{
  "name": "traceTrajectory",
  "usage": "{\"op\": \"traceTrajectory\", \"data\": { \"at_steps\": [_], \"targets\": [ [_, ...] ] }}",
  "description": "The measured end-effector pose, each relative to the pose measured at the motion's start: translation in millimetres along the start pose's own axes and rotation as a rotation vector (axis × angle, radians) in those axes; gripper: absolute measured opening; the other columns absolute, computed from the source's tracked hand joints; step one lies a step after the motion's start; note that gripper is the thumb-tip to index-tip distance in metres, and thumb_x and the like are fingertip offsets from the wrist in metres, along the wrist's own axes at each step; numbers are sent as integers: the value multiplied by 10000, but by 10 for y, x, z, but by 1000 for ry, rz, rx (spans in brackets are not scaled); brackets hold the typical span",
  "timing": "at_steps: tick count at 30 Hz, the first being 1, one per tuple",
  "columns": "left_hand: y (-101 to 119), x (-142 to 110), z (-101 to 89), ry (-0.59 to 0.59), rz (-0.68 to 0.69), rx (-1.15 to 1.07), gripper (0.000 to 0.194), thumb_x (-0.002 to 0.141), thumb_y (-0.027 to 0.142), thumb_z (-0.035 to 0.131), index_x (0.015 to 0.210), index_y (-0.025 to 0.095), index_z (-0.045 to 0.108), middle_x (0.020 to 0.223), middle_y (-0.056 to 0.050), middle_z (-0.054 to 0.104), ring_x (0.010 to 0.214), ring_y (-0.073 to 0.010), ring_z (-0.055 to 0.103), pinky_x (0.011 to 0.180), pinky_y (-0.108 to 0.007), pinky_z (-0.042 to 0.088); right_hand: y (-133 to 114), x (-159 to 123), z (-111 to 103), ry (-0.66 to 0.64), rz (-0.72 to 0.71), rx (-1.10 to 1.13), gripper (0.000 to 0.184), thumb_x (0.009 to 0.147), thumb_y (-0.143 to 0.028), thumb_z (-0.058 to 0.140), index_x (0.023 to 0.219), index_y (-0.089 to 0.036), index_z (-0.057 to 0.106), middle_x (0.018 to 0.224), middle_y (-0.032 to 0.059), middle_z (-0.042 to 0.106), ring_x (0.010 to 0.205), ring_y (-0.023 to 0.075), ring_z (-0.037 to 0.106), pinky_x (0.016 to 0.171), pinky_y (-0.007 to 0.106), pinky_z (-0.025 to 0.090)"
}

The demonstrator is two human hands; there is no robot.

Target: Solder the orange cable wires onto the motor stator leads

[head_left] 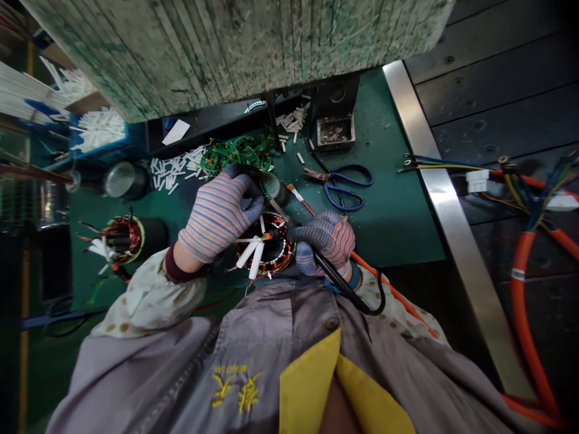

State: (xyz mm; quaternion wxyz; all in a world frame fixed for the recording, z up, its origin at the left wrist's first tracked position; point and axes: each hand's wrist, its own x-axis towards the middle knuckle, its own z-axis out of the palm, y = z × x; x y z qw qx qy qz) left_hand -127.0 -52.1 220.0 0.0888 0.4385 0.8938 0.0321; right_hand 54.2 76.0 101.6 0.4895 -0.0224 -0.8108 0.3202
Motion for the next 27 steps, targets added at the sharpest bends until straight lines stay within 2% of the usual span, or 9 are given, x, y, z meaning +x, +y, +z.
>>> {"op": "traceTrajectory", "data": {
  "at_steps": [4, 8, 19, 23, 27],
  "targets": [
    [0, -11, 15, 18, 7, -16, 118, 1004, 332, 708, 1009, 251, 794, 1119, -114, 781, 1058, -348, 773, 980, -455, 635, 7, -17, -8, -23, 10, -17, 213, 995, -304, 642, 941, -342, 844, 740, -17, 771, 705, 230, 693, 673, 377, 546],
    [-23, -27, 32, 18, 18, 9, 139, 1040, 358, 705, 1017, 243, 779, 1111, -123, 779, 1062, -354, 765, 962, -453, 633, -11, -9, -20, -31, 12, -37, 315, 1081, -313, 578, 919, -306, 848, 736, -22, 761, 733, 204, 695, 712, 362, 514],
    [55, -91, 33, -4, -2, 115, 263, 1141, 356, 604, 1164, 193, 810, 1233, -144, 787, 1152, -351, 775, 1011, -428, 625, -36, 55, -1, 29, 11, -42, 444, 1162, -343, 502, 871, -291, 833, 690, -30, 733, 688, 196, 641, 680, 363, 473],
    [102, -74, -34, -64, -1, 123, 242, 1157, 348, 625, 1200, 185, 800, 1265, -149, 780, 1170, -352, 760, 1024, -424, 612, -37, 43, -12, 19, 32, -24, 401, 1143, -343, 536, 895, -291, 846, 702, -18, 745, 707, 205, 661, 691, 364, 495],
    [182, -45, -110, -146, -58, 148, 213, 1181, 296, 651, 1254, 143, 779, 1321, -178, 764, 1234, -362, 742, 1084, -432, 594, -33, 45, -35, -6, 44, -5, 407, 1161, -369, 536, 924, -295, 859, 749, -23, 799, 725, 201, 706, 701, 362, 532]
  ]
}}
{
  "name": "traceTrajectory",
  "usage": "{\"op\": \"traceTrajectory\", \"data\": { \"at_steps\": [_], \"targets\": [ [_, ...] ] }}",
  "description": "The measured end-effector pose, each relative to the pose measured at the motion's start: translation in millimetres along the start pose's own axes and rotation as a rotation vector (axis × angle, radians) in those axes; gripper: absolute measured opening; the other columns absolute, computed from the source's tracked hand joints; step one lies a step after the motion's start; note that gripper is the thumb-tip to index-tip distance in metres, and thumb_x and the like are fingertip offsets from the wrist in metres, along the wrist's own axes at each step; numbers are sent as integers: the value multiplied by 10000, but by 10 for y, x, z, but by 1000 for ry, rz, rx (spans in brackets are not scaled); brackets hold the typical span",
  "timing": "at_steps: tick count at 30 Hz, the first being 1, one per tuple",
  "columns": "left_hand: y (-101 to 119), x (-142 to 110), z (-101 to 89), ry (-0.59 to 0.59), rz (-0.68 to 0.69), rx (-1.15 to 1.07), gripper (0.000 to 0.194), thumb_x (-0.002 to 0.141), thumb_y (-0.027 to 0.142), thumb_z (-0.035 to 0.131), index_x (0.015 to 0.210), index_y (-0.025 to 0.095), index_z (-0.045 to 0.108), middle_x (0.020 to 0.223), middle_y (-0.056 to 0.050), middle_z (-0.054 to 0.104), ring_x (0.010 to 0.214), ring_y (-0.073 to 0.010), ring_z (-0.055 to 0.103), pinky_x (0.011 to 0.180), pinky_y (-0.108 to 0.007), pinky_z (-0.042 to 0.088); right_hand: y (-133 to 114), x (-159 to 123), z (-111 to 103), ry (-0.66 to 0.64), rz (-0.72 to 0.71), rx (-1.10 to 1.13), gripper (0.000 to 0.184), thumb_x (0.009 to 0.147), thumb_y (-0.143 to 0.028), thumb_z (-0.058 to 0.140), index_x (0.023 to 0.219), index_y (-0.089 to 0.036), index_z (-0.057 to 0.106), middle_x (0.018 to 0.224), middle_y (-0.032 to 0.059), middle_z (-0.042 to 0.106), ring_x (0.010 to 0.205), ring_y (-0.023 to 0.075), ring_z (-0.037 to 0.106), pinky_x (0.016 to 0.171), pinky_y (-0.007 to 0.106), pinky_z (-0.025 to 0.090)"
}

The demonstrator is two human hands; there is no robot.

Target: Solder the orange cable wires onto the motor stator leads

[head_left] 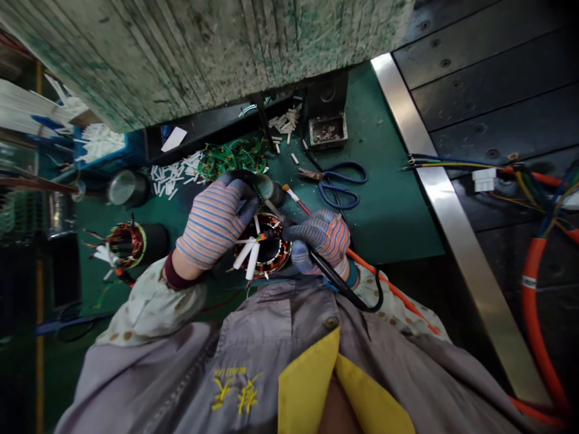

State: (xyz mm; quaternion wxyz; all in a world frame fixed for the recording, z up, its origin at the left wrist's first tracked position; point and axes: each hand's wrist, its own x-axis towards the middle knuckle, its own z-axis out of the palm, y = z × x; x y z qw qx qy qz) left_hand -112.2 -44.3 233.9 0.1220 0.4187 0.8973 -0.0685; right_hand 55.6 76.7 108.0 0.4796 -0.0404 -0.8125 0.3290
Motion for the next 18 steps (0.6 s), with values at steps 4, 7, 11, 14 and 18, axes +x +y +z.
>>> {"op": "traceTrajectory", "data": {
  "at_steps": [4, 7, 11, 14, 18],
  "targets": [
    [34, 16, -1, -4, -4, 45, 194, 1190, 278, 662, 1264, 135, 770, 1339, -178, 761, 1249, -366, 742, 1087, -432, 594, 2, 1, 13, 13, 2, -7, 429, 1164, -384, 526, 908, -304, 861, 733, -22, 795, 713, 204, 705, 677, 368, 527],
    [17, 17, 51, 42, 18, 59, 179, 1191, 295, 668, 1237, 151, 765, 1321, -163, 770, 1220, -355, 747, 1061, -419, 595, 8, -6, 36, 37, -4, -21, 415, 1140, -354, 526, 899, -310, 862, 704, -11, 761, 698, 207, 679, 666, 372, 499],
    [-12, -13, 153, 104, 22, 58, 195, 1196, 333, 660, 1221, 169, 763, 1311, -158, 775, 1193, -362, 761, 1018, -433, 615, 17, -23, 46, 25, -21, -9, 386, 1130, -345, 539, 912, -295, 853, 716, -6, 754, 704, 206, 657, 679, 371, 487],
    [-54, -38, 223, 144, 6, 1, 193, 1179, 331, 649, 1212, 182, 768, 1321, -168, 777, 1192, -379, 764, 1032, -479, 636, 11, -33, 37, 29, 7, -7, 371, 1145, -340, 549, 955, -305, 866, 768, -13, 788, 744, 210, 685, 719, 368, 510],
    [-186, -33, 252, 198, 62, -173, 145, 1138, 344, 687, 1108, 234, 778, 1237, -150, 791, 1168, -356, 765, 1039, -479, 646, -13, -25, 23, 40, 35, -5, 347, 1123, -319, 550, 944, -307, 847, 750, -20, 770, 738, 214, 695, 720, 366, 520]
  ]
}}
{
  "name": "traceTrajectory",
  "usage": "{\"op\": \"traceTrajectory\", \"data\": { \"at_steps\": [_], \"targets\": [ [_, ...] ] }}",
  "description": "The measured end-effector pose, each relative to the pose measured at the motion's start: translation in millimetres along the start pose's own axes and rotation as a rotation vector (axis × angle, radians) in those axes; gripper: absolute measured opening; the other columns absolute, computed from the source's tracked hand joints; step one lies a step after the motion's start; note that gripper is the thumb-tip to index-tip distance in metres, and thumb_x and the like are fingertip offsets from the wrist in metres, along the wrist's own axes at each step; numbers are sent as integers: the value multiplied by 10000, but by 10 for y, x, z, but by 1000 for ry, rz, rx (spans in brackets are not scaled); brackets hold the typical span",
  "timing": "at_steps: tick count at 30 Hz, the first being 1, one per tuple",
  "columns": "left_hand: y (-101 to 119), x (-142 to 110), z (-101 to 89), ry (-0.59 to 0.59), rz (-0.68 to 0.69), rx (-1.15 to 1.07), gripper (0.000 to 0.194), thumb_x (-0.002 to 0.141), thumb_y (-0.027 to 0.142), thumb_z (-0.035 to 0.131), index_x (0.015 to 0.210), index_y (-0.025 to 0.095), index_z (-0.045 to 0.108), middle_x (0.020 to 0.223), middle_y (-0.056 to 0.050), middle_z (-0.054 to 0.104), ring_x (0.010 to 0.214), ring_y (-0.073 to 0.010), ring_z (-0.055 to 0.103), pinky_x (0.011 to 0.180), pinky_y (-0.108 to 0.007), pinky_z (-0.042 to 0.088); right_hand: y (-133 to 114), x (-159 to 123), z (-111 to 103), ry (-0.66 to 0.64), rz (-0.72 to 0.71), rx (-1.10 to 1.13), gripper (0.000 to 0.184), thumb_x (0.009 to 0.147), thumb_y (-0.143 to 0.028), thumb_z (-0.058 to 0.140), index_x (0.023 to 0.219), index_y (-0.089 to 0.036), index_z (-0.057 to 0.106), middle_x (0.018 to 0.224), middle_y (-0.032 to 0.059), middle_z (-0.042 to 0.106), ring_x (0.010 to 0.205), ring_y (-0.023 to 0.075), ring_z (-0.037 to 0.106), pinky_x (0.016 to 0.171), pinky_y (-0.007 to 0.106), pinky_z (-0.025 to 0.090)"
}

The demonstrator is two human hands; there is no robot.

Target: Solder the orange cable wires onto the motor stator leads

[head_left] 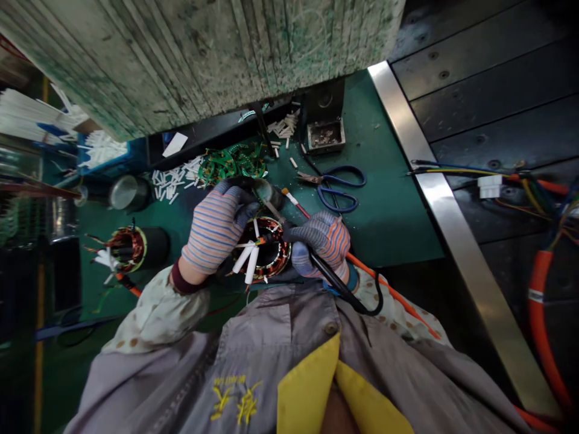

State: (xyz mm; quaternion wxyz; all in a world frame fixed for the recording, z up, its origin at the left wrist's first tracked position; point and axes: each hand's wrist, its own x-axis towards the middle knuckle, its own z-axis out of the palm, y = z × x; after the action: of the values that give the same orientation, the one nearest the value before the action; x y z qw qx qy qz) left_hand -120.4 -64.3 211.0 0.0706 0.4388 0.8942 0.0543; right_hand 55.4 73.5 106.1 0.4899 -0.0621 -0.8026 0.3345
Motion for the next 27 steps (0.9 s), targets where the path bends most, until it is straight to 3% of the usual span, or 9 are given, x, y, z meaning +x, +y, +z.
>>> {"op": "traceTrajectory", "data": {
  "at_steps": [7, 13, 15, 18, 20, 23, 25, 27],
  "targets": [
    [-191, 48, -55, -16, 107, -169, 186, 1087, 389, 717, 1029, 237, 807, 1065, -67, 768, 967, -265, 745, 911, -378, 631, 24, 30, 22, 17, -18, 10, 244, 1066, -269, 582, 950, -311, 793, 732, -14, 755, 704, 219, 688, 679, 388, 501],
    [-102, 48, 30, 18, 69, -59, 183, 1081, 344, 680, 1095, 215, 809, 1171, -117, 768, 1079, -315, 761, 990, -416, 642, 0, -21, 3, 55, -16, 48, 202, 1080, -325, 609, 937, -296, 749, 753, -41, 757, 688, 178, 694, 670, 335, 506],
    [-77, 61, 67, 33, 63, -22, 183, 1072, 317, 666, 1113, 198, 798, 1184, -139, 763, 1091, -335, 761, 1004, -439, 644, -58, -28, -143, 113, 96, 38, 224, 1122, -299, 572, 978, -293, 743, 781, -25, 758, 702, 190, 718, 699, 343, 551],
    [-79, 85, 98, 53, 93, -35, 198, 1051, 331, 652, 1092, 188, 783, 1179, -162, 758, 1075, -353, 759, 986, -462, 647, -55, 64, -413, 193, 410, -22, 328, 1211, -387, 496, 1081, -308, 787, 935, 31, 827, 825, 248, 798, 818, 425, 665],
    [-104, 93, 100, 73, 121, -75, 225, 1055, 370, 631, 1072, 198, 775, 1176, -165, 759, 1071, -354, 756, 984, -469, 649, 84, 224, -506, 184, 524, -32, 357, 1219, -507, 532, 1203, -316, 833, 1126, 59, 883, 1022, 286, 854, 974, 490, 717],
    [-175, 98, 95, 80, 148, -150, 264, 1071, 432, 612, 1044, 227, 776, 1158, -138, 773, 1033, -332, 757, 973, -455, 653, 510, 578, -423, 114, 519, 41, 364, 1200, -542, 617, 1380, -304, 824, 1426, 65, 871, 1360, 285, 819, 1262, 526, 663],
    [-246, 116, 115, 105, 146, -191, 295, 1089, 468, 606, 1060, 235, 786, 1169, -127, 793, 1067, -330, 769, 1008, -451, 656, 860, 822, -277, 61, 532, 48, 372, 1213, -543, 628, 1424, -296, 807, 1474, 57, 861, 1423, 244, 794, 1343, 480, 614],
    [-332, 157, 169, 168, 138, -227, 365, 1117, 500, 583, 1193, 216, 798, 1274, -149, 815, 1221, -353, 775, 1123, -473, 642, 1177, 1012, -144, 31, 569, 44, 353, 1216, -508, 659, 1442, -275, 799, 1485, 47, 858, 1456, 234, 782, 1376, 476, 589]
  ]
}}
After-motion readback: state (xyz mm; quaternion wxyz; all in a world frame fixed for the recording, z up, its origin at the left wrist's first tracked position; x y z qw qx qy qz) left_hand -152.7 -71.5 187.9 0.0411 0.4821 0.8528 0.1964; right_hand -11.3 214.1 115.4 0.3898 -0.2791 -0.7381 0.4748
